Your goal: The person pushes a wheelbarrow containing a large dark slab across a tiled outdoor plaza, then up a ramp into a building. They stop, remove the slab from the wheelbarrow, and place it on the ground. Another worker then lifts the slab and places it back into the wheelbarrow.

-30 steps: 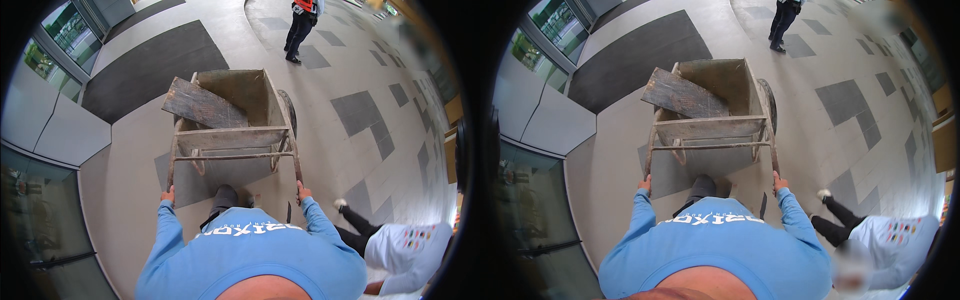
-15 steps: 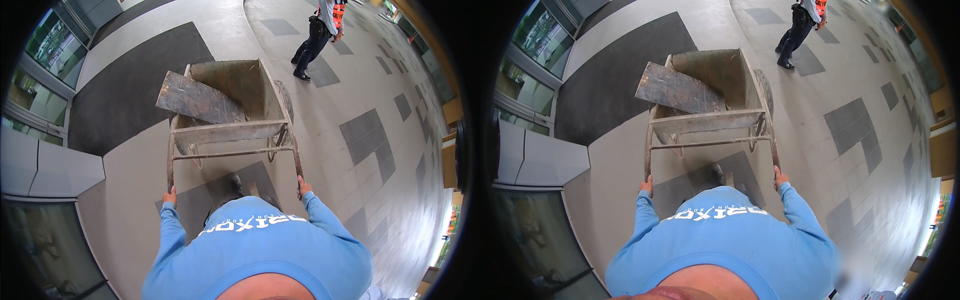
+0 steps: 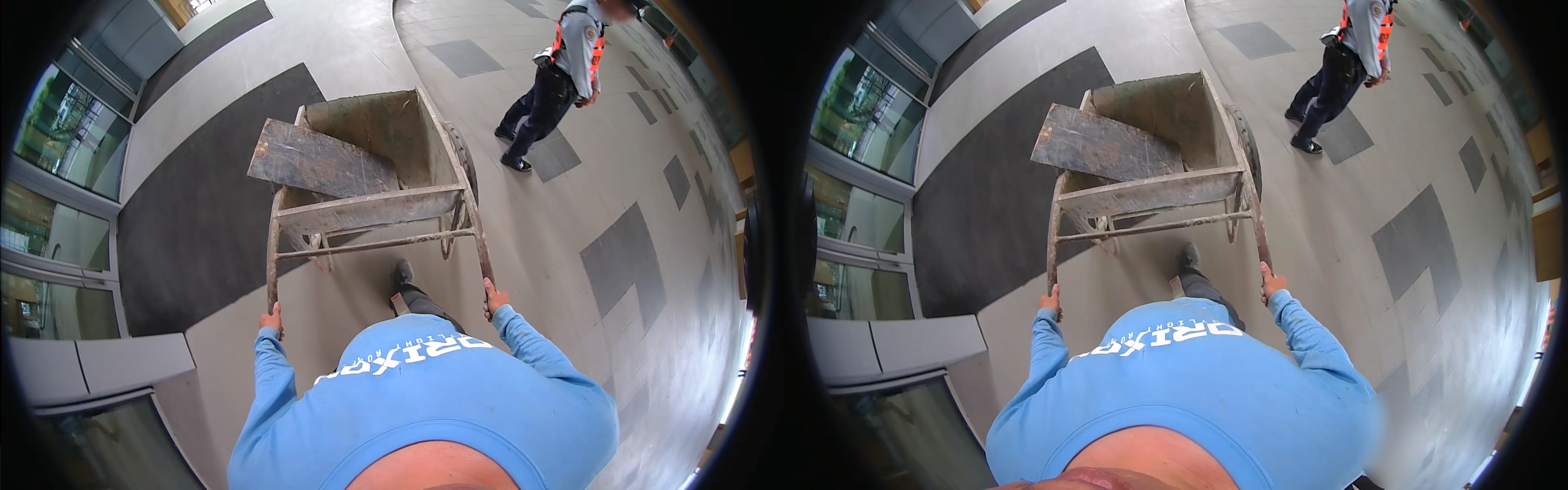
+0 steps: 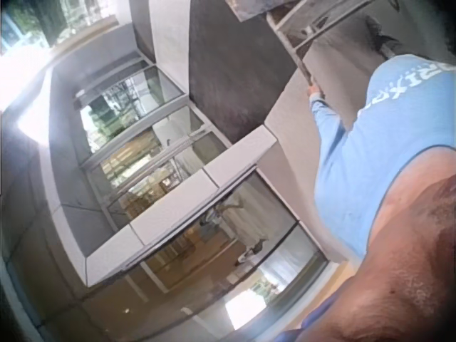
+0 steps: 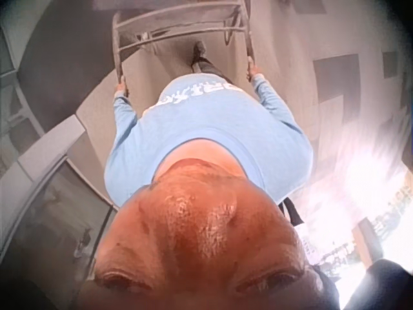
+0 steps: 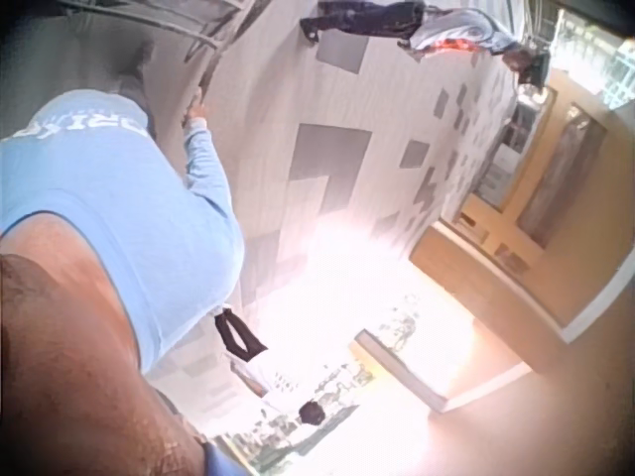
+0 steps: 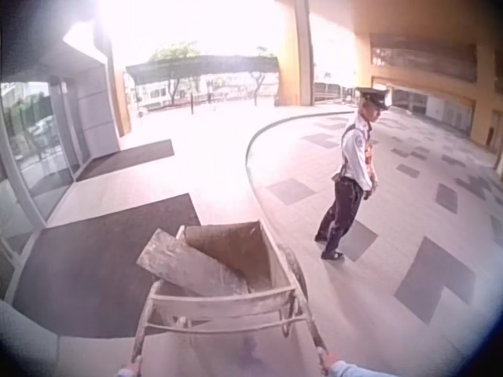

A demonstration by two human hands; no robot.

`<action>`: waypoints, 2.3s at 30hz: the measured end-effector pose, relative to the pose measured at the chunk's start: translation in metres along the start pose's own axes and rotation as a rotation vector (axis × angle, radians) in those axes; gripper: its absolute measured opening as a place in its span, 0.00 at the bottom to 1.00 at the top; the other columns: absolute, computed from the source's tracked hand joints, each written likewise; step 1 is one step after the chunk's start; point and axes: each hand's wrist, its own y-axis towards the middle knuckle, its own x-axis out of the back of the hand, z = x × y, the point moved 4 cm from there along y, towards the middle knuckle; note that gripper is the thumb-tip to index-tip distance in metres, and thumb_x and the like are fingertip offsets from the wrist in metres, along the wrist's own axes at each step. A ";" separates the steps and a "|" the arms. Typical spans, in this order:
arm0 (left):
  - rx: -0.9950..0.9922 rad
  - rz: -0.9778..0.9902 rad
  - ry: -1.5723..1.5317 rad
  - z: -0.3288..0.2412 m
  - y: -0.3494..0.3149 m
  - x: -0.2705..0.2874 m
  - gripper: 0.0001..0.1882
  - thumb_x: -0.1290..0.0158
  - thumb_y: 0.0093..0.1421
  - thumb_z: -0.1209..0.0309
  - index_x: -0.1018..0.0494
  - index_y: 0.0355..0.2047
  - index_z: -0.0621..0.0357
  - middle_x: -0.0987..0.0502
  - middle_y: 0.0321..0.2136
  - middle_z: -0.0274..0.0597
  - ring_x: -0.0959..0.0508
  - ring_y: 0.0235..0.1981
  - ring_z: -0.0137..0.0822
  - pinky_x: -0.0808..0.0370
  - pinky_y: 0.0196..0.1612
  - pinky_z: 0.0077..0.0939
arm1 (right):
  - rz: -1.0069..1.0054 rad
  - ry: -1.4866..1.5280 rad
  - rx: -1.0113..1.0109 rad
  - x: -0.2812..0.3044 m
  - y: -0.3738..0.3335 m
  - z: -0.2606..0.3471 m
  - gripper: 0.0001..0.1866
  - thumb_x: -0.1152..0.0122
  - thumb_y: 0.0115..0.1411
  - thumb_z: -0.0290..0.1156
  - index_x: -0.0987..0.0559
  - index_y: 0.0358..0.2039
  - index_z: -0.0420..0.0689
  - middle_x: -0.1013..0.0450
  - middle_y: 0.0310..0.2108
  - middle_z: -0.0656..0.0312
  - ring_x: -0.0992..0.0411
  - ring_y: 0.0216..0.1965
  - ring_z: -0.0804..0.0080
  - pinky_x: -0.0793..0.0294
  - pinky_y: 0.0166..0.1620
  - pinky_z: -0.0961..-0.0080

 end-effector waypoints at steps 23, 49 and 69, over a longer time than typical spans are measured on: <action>-0.106 -0.134 0.016 -0.218 0.196 0.002 0.34 0.55 0.53 0.42 0.28 0.32 0.69 0.25 0.20 0.55 0.23 0.20 0.49 0.26 0.25 0.38 | 0.037 -0.039 0.141 -0.083 0.150 0.270 0.36 0.51 0.45 0.69 0.32 0.20 0.41 0.39 0.09 0.64 0.39 0.08 0.73 0.41 0.12 0.72; -0.141 -0.166 0.054 -0.489 0.341 0.015 0.36 0.52 0.51 0.43 0.29 0.35 0.72 0.25 0.24 0.57 0.22 0.23 0.49 0.26 0.26 0.38 | 0.088 0.039 0.104 -0.179 0.276 0.513 0.24 0.36 0.46 0.51 0.37 0.20 0.47 0.44 0.08 0.67 0.45 0.08 0.75 0.49 0.12 0.73; -0.131 -0.107 0.018 -0.697 0.407 -0.018 0.36 0.52 0.50 0.42 0.29 0.33 0.73 0.25 0.27 0.56 0.23 0.19 0.48 0.25 0.23 0.38 | -0.021 0.015 0.064 -0.153 0.351 0.663 0.25 0.37 0.45 0.53 0.34 0.17 0.44 0.40 0.09 0.63 0.40 0.09 0.72 0.43 0.13 0.70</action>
